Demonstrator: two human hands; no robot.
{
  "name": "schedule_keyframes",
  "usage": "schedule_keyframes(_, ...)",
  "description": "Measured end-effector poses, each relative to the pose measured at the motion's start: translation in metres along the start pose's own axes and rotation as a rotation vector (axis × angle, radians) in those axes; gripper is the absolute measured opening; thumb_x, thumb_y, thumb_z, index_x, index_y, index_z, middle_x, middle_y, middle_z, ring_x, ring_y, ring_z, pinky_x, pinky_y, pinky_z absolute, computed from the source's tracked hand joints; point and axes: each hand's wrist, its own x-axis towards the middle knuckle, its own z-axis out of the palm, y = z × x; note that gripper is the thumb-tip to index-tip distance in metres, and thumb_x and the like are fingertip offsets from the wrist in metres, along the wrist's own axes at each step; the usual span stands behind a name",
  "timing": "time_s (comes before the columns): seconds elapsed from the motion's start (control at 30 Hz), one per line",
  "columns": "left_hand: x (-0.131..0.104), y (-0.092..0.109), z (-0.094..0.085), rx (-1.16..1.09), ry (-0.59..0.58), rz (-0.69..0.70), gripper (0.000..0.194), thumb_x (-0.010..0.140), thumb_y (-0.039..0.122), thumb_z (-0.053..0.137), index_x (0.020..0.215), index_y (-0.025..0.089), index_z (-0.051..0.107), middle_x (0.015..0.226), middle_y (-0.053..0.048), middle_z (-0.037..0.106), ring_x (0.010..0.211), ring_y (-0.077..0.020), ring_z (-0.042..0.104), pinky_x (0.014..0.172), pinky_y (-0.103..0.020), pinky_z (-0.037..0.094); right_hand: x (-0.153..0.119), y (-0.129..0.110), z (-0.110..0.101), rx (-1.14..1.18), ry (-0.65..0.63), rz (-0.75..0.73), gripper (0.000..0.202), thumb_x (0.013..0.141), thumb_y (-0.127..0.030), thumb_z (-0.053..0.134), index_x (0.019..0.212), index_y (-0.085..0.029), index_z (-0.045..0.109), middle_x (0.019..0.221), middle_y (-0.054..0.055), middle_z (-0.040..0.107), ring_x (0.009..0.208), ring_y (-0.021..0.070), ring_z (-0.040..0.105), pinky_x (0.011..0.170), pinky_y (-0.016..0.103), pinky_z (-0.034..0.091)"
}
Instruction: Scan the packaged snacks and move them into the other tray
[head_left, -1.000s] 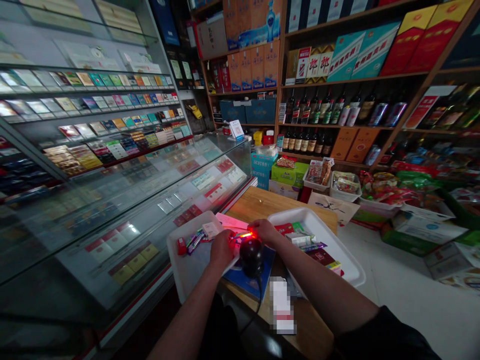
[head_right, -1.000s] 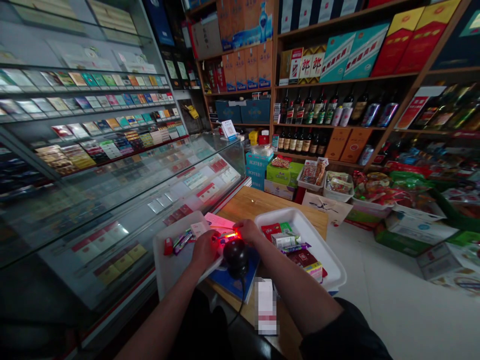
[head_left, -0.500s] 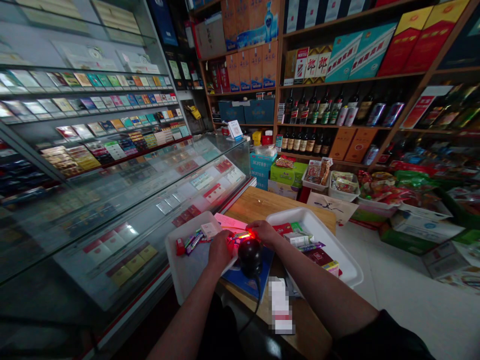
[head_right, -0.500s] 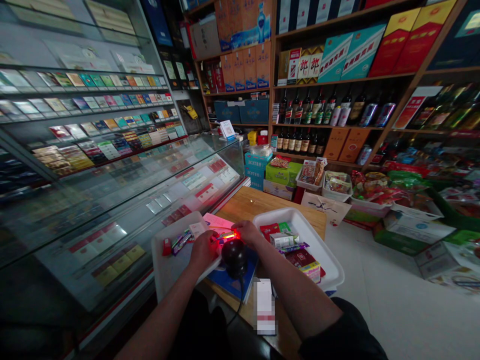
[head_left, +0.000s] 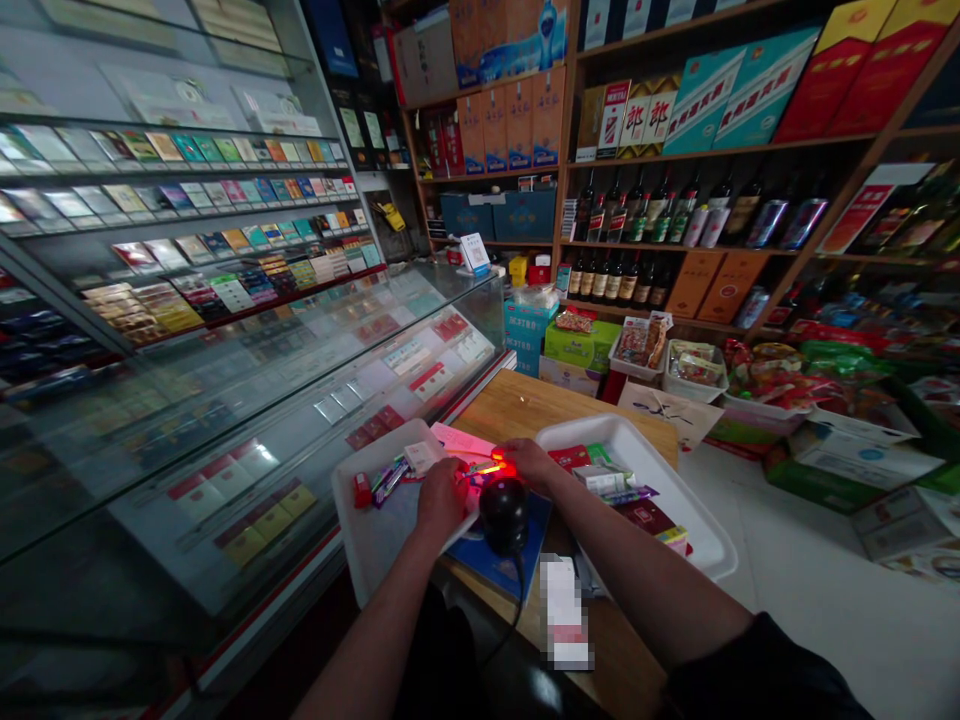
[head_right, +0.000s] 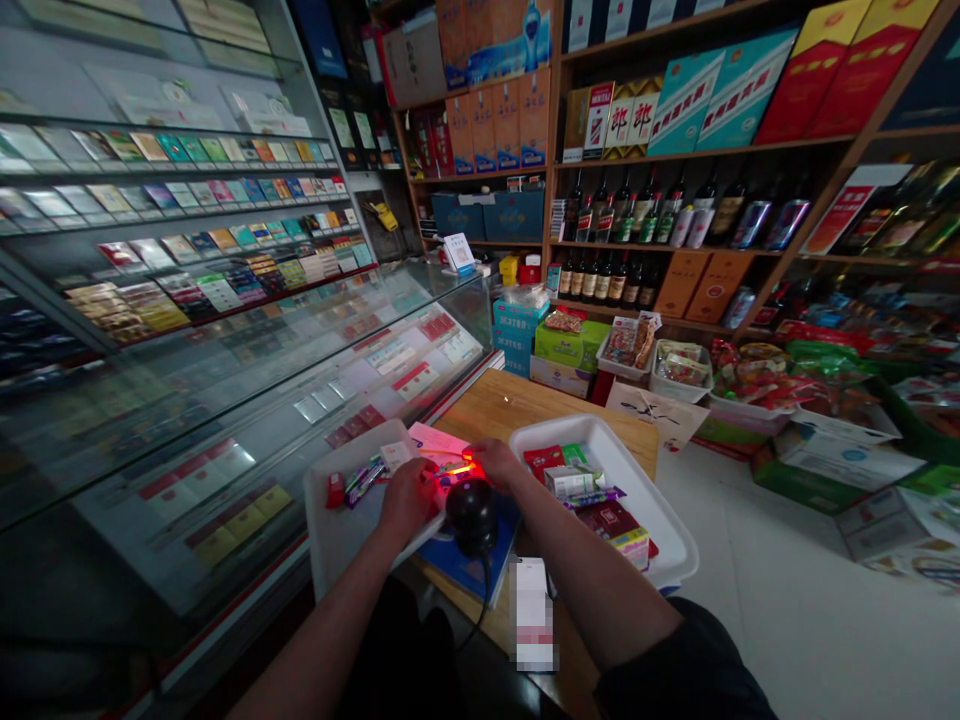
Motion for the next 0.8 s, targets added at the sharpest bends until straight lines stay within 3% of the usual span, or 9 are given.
schedule_keyframes(0.17, 0.003, 0.003, -0.006, -0.027, 0.013, 0.019, 0.019, 0.084, 0.010, 0.060, 0.098, 0.018, 0.069, 0.101, -0.006, 0.072, 0.097, -0.0215, 0.064, 0.091, -0.032, 0.046, 0.010, 0.001, -0.001, 0.153, -0.021, 0.059, 0.036, 0.086, -0.012, 0.050, 0.112, -0.016, 0.075, 0.093, 0.005, 0.077, 0.077, 0.0138, 0.068, 0.066, 0.019, 0.051)
schedule_keyframes(0.37, 0.008, 0.025, -0.020, -0.089, 0.016, -0.011, 0.010, 0.087, 0.017, 0.065, 0.095, 0.019, 0.070, 0.098, -0.005, 0.074, 0.089, -0.0180, 0.065, 0.085, -0.030, 0.046, 0.006, -0.007, -0.008, 0.366, 0.017, 0.070, 0.029, 0.082, -0.011, 0.053, 0.101, -0.012, 0.074, 0.084, 0.005, 0.074, 0.066, 0.0108, 0.062, 0.064, 0.019, 0.049)
schedule_keyframes(0.57, 0.002, 0.055, -0.027, -0.247, 0.021, -0.030, 0.009, 0.087, 0.019, 0.064, 0.092, 0.020, 0.072, 0.088, -0.002, 0.074, 0.078, -0.0147, 0.065, 0.074, -0.026, 0.046, -0.022, -0.014, -0.033, 0.491, 0.090, 0.012, 0.023, 0.074, -0.016, 0.060, 0.091, -0.012, 0.075, 0.073, 0.003, 0.071, 0.059, 0.0101, 0.059, 0.059, 0.020, 0.047)
schedule_keyframes(0.8, -0.007, 0.105, -0.019, -0.275, 0.006, 0.035, 0.008, 0.087, 0.025, 0.067, 0.093, 0.024, 0.073, 0.088, 0.000, 0.076, 0.079, -0.0159, 0.067, 0.075, -0.027, 0.046, -0.068, -0.002, -0.069, 0.455, 0.174, 0.035, 0.026, 0.075, -0.025, 0.065, 0.096, -0.015, 0.076, 0.081, 0.005, 0.075, 0.070, 0.0140, 0.067, 0.068, 0.024, 0.053)
